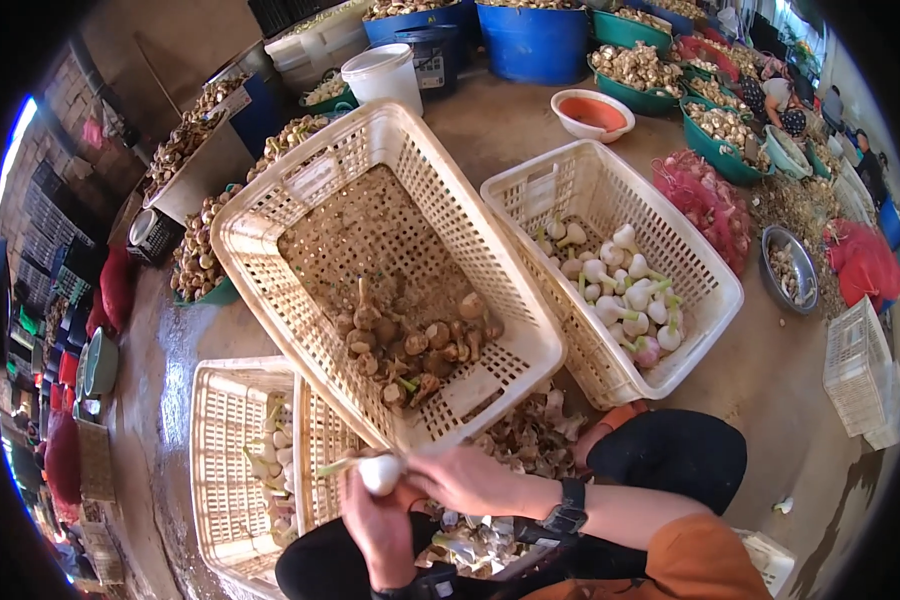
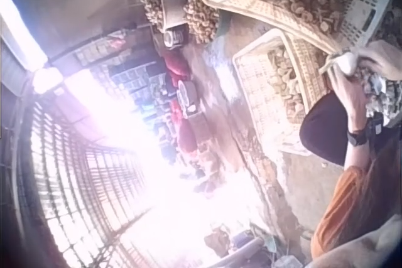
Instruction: Peeling and cleaning various tubers by hand using a small peeling tool in an agricultural processing area.
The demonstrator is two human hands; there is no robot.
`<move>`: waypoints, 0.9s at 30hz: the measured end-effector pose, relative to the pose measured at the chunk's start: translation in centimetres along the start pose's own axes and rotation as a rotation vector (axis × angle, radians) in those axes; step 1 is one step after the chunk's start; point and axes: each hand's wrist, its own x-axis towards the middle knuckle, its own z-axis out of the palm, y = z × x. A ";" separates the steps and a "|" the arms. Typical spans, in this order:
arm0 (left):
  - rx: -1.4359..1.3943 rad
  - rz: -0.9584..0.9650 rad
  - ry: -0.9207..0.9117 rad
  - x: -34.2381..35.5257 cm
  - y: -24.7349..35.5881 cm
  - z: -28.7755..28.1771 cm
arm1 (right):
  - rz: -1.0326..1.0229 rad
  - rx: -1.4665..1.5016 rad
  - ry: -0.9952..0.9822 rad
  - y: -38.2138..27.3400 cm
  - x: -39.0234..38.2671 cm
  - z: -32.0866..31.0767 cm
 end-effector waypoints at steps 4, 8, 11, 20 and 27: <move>0.994 0.717 0.278 4.2 7.7 -3.5 | -0.069 -0.458 -0.125 9.8 6.2 -2.5; 1.249 0.735 0.223 5.2 8.4 -3.6 | 0.049 -0.702 0.018 20.9 14.4 -3.5; 1.401 0.653 0.183 5.7 7.4 -5.3 | 0.527 -0.655 -0.088 23.5 16.6 1.7; 0.963 0.286 -0.074 6.6 3.9 -5.0 | 0.620 0.708 -0.307 25.9 12.0 1.1; 1.367 0.899 -0.493 2.4 0.1 1.0 | 0.474 0.681 -0.083 2.0 4.5 -2.6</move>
